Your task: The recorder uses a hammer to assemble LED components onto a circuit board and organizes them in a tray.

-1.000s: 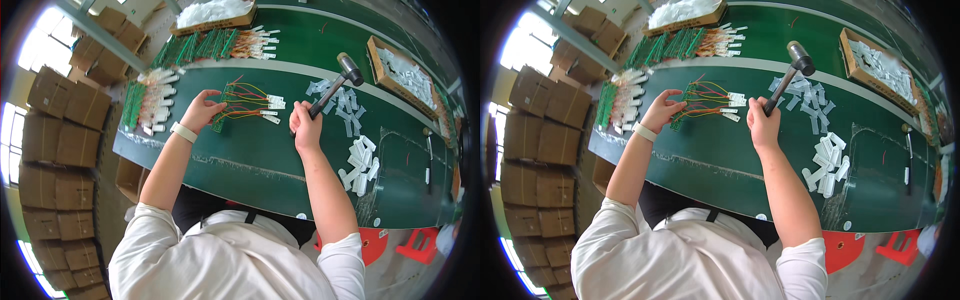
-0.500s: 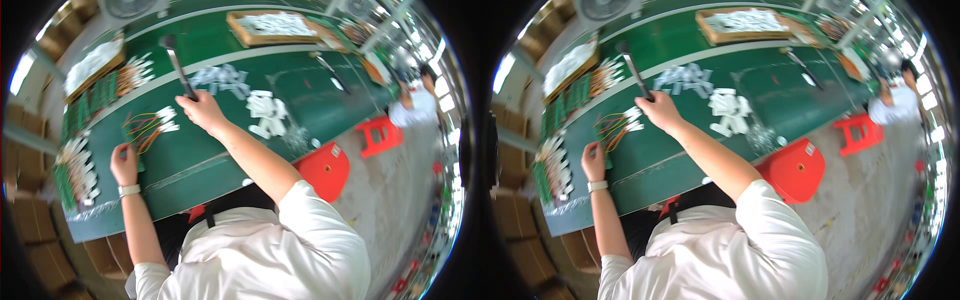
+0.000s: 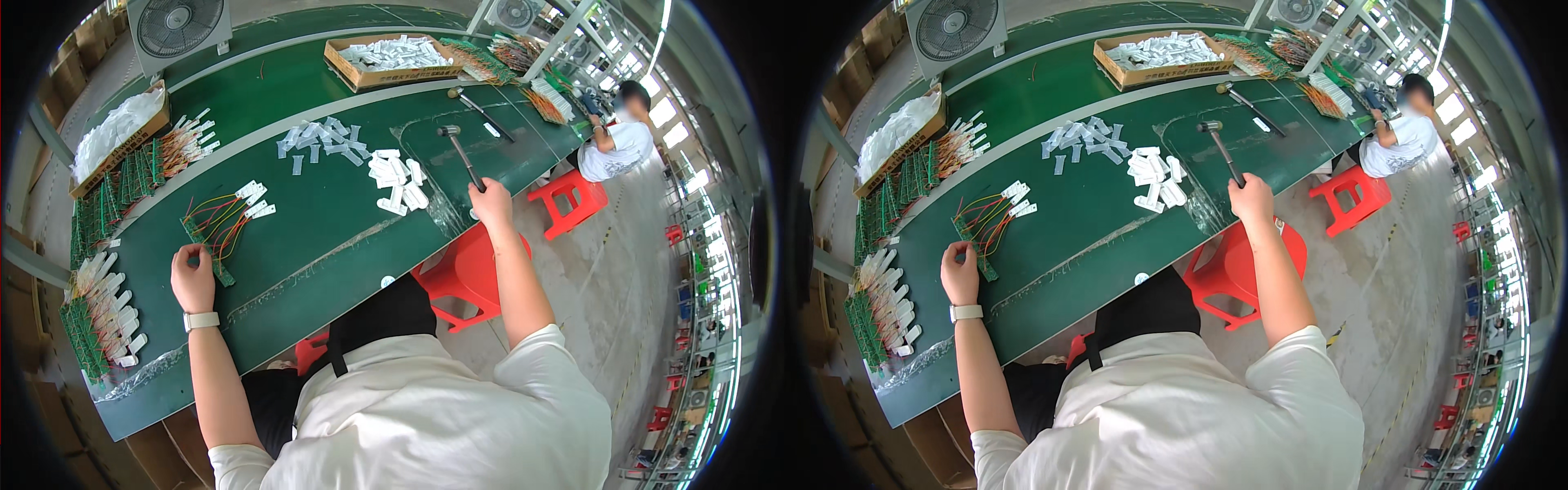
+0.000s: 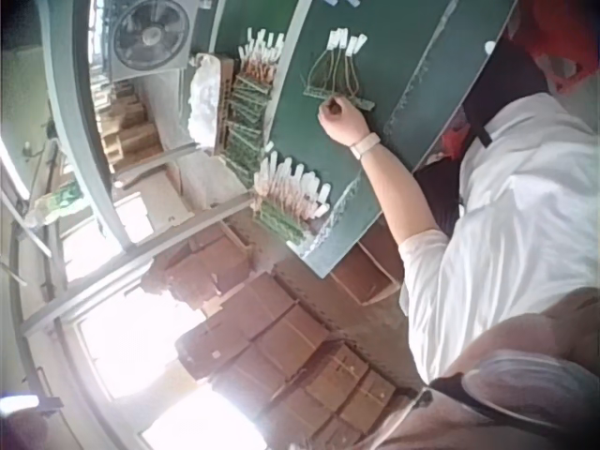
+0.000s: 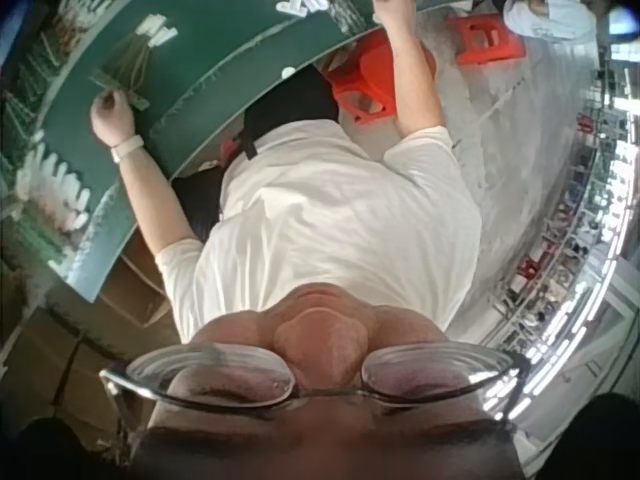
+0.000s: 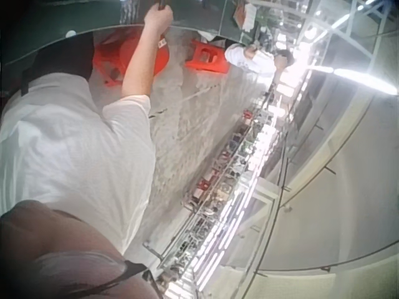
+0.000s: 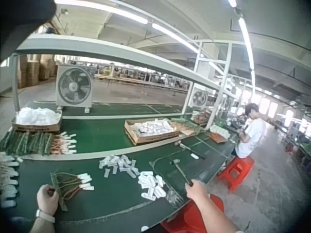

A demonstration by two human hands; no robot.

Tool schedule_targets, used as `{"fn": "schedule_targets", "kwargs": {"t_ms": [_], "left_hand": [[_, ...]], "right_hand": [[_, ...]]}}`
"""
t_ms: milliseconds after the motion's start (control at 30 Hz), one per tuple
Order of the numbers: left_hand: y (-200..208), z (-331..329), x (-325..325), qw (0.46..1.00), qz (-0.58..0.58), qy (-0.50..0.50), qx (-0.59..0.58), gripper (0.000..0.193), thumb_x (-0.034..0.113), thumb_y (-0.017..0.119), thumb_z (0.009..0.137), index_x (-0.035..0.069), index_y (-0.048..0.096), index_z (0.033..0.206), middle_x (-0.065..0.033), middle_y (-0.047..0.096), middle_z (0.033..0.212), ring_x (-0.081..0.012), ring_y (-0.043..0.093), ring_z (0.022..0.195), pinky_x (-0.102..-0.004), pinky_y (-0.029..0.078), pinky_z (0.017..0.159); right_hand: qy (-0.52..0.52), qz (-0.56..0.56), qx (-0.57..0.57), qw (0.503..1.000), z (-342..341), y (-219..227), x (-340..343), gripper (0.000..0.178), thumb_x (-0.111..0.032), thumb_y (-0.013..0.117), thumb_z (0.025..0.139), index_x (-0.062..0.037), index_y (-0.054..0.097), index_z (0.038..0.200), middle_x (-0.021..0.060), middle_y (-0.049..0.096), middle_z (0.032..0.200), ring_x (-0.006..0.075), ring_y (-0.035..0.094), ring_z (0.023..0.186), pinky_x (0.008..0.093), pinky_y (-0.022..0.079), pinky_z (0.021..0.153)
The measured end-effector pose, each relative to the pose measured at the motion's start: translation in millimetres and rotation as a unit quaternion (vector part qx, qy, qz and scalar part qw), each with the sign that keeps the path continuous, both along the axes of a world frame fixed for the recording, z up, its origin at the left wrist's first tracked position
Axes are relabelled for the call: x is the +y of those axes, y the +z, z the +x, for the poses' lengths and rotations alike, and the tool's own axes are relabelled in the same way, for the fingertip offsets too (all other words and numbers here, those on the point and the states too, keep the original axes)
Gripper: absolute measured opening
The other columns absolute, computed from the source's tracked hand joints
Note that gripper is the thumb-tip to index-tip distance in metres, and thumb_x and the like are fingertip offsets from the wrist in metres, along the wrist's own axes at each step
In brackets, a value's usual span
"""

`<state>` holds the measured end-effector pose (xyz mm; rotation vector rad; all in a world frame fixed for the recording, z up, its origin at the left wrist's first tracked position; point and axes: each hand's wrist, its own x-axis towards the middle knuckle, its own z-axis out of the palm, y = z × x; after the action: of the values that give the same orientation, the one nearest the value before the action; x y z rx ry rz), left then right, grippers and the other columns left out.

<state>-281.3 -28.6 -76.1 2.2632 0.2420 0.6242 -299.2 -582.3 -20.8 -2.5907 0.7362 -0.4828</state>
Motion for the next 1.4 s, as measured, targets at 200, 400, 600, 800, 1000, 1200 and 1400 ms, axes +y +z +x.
{"fn": "schedule_targets", "kwargs": {"t_ms": [200,400,600,800,1000,1200,1400], "left_hand": [[-0.9,-0.3,-2.3,0.999,0.047,-0.006,-0.010,0.010,0.016,0.072,0.088,0.008,0.073,0.095,-0.0082,0.069,0.093,-0.0274,0.067,0.082,-0.0392,0.054,0.076],[-2.9,-5.6,5.8,0.999,0.039,-0.008,-0.020,0.009,0.014,0.071,0.087,0.008,0.073,0.094,-0.0092,0.070,0.089,-0.0297,0.069,0.088,-0.0407,0.055,0.079],[-0.6,-2.0,-1.5,1.000,0.011,-0.004,-0.014,0.011,0.016,0.072,0.085,0.009,0.075,0.093,-0.0083,0.071,0.089,-0.0287,0.070,0.086,-0.0402,0.056,0.078],[4.3,-4.8,-4.8,1.000,0.015,0.011,0.021,0.009,0.016,0.072,0.085,0.009,0.074,0.091,-0.0068,0.070,0.087,-0.0274,0.069,0.085,-0.0395,0.056,0.076],[2.9,-4.5,-3.0,0.999,0.042,0.006,-0.007,0.010,0.017,0.071,0.086,0.010,0.073,0.093,-0.0064,0.070,0.087,-0.0261,0.069,0.085,-0.0391,0.055,0.077],[8.5,-2.2,-11.0,0.996,0.023,0.029,0.079,0.011,0.020,0.073,0.085,0.012,0.073,0.092,-0.0045,0.069,0.082,-0.0255,0.069,0.081,-0.0395,0.055,0.072],[10.8,-10.9,-16.5,0.996,0.087,0.019,0.019,0.021,0.022,0.075,0.085,0.012,0.069,0.102,-0.0039,0.063,0.075,-0.0269,0.064,0.071,-0.0414,0.052,0.067]], "right_hand": [[0.019,-0.148,0.011,0.989,2.3,-18.2,-18.2,0.022,-0.027,0.073,0.088,-0.0077,0.076,0.098,0.0170,0.072,0.102,0.0385,0.069,0.101,0.0508,0.056,0.088],[0.060,-0.193,0.065,0.977,24.1,-11.3,-4.6,0.030,-0.032,0.074,0.088,-0.0134,0.074,0.112,0.0129,0.067,0.117,0.0366,0.064,0.113,0.0487,0.056,0.093],[0.062,-0.130,-0.033,0.989,27.8,-46.9,-42.2,0.035,-0.037,0.072,0.094,-0.0083,0.073,0.114,0.0172,0.071,0.106,0.0391,0.070,0.099,0.0488,0.056,0.086],[0.170,-0.024,-0.171,0.970,12.3,-6.6,35.1,0.026,-0.022,0.073,0.095,0.0007,0.075,0.108,0.0149,0.071,0.087,0.0290,0.071,0.076,0.0383,0.054,0.071],[0.315,-0.003,-0.134,0.939,-23.0,7.1,163.5,0.027,-0.022,0.077,0.092,0.0000,0.077,0.108,0.0161,0.068,0.086,0.0331,0.067,0.074,0.0419,0.054,0.069],[0.305,-0.138,-0.137,0.932,-11.0,-33.6,162.0,0.027,-0.029,0.080,0.088,-0.0074,0.076,0.103,0.0076,0.064,0.089,0.0281,0.067,0.083,0.0408,0.056,0.072],[0.329,-0.128,-0.058,0.934,0.1,-16.0,119.3,0.023,-0.022,0.079,0.088,-0.0137,0.078,0.109,0.0042,0.065,0.106,0.0260,0.068,0.094,0.0388,0.057,0.079]]}}
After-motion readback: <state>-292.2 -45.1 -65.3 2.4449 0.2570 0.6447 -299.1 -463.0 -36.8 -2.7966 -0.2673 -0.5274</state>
